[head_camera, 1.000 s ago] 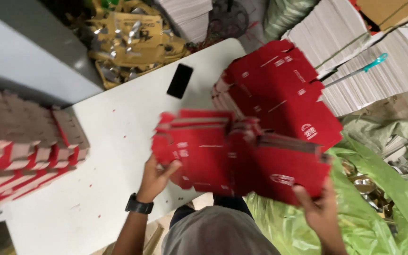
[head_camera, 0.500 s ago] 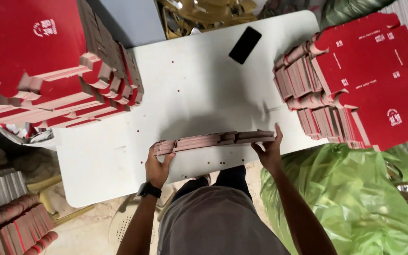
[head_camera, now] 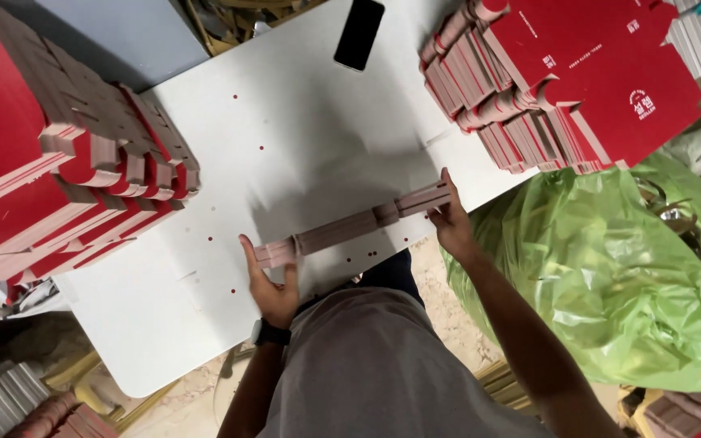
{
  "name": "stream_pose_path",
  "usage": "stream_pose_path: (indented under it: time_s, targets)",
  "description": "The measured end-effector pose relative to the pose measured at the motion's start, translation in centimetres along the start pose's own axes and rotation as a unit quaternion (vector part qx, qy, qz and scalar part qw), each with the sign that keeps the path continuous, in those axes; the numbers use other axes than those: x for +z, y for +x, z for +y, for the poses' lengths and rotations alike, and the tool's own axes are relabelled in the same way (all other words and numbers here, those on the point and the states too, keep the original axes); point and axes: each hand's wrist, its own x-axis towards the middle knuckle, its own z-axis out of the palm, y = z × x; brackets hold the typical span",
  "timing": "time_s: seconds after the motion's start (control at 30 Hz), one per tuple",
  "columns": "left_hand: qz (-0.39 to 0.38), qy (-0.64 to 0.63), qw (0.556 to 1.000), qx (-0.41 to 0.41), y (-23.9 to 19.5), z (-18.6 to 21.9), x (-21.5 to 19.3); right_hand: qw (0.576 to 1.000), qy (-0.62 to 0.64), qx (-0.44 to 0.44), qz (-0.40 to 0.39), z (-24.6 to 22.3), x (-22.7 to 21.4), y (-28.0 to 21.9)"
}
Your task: Organizing and stacking flat-packed red cardboard boxes on a work table.
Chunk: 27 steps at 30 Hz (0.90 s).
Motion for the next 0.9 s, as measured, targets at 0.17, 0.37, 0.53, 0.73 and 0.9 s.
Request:
stream_pose_path:
  time_s: [0.17,0.37,0.53,0.73,0.9]
  targets:
    - [-0.026,-0.009,0.999,0.045,0.1,-1.1,-1.3,1.000,0.008,-0.022,-0.017,1.4,-0.6,-0.2]
    - [-0.061,0.005,0.996,0.072,1.5,-5.0,-1.3,0.998,0.061,0.014,-0.029,3.5,-2.4,0.5]
    - [-0.084,-0.068,0.994,0.007,2.2,-14.1,0.4,0.995,0.068,0.040,-0.057,3.3,-3.1,1.8]
    - [-0.007,-0.229,0.956,-0.181,10.0,0.5,-3.4,0.995,0.072,0.034,-0.060,-4.4,-3.8,5.2]
    - [0.005,-0.379,0.892,-0.246,10.6,2.7,-10.9,0.978,0.151,0.046,-0.138,-27.6,-6.4,5.3]
